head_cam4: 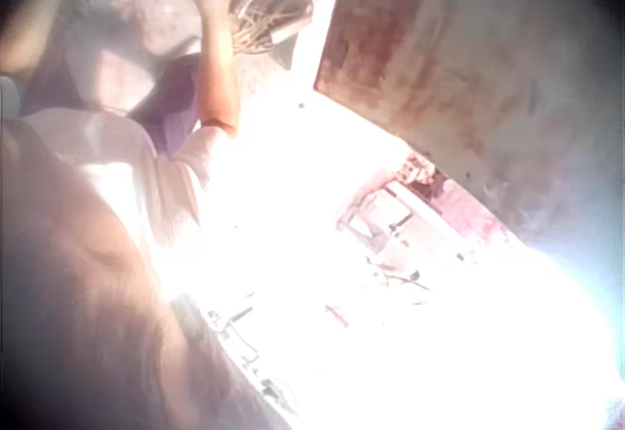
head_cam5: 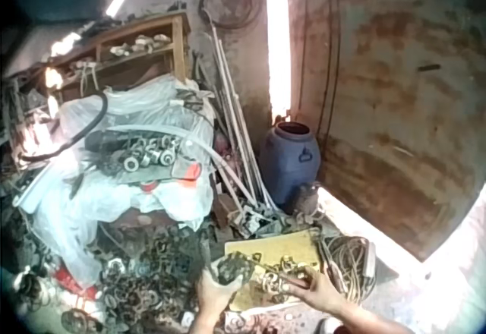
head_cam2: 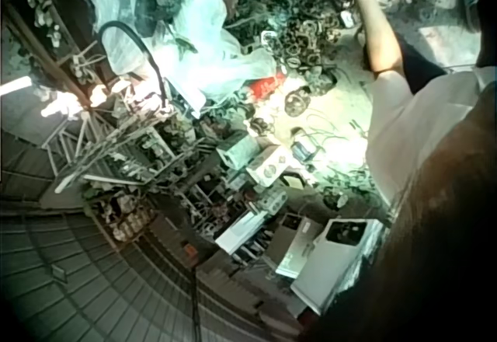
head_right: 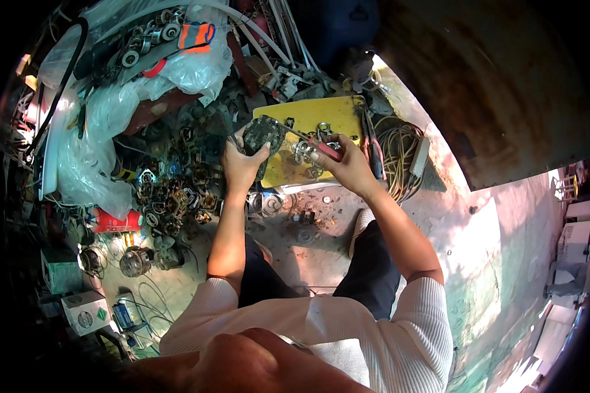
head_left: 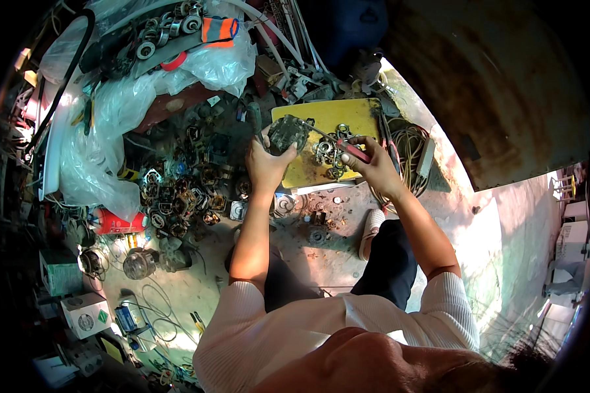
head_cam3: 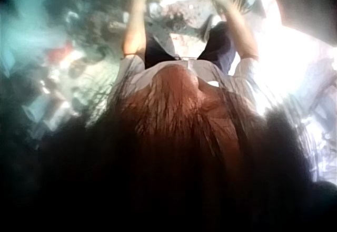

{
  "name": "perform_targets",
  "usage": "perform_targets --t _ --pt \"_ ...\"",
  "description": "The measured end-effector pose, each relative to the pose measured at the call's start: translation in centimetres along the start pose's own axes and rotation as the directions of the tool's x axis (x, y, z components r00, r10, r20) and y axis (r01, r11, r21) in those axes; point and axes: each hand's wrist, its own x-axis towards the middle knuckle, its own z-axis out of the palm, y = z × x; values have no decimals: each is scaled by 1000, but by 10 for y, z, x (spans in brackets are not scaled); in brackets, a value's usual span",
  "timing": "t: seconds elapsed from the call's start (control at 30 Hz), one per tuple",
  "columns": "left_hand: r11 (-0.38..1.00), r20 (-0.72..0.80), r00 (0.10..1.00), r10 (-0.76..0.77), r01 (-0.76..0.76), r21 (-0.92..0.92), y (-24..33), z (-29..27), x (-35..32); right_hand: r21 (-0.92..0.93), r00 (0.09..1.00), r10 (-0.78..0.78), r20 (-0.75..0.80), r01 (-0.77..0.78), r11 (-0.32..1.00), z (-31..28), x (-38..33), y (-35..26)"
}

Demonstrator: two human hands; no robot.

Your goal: The person disassembles a metal mechanical component using pliers and a screwdriver, removing small screws and internal parts while sitting in a workshop.

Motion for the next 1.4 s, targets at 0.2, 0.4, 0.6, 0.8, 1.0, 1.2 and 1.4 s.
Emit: perform_targets --t 0.2,0.4,0.6,0.8,1.0,1.2,1.4 --pt "996 5 1000 -6 5 92 8 -2 -1 274 922 309 235 -368 889 -20 15 -12" --pt "992 -10 1000 22 -21 126 6 -3 -1 -674 825 -563 -49 389 628 -9 0 -24" --pt "991 12 1000 -17 15 129 13 -4 0 499 815 446 370 -580 644 -32 18 -23" --pt "999 13 1000 -16 15 47 6 -3 1 -310 989 -145 -27 130 942 -5 11 -25" --pt "994 34 995 -91 88 62 -6 -5 4 286 996 11 -85 14 958 -2 16 -22" --pt "996 60 994 -91 92 -8 14 -7 5 486 836 374 402 -541 686 -21 22 -18" --pt "993 44 992 -120 119 24 13 -11 6 -396 908 -419 -15 379 836 -2 10 -38"
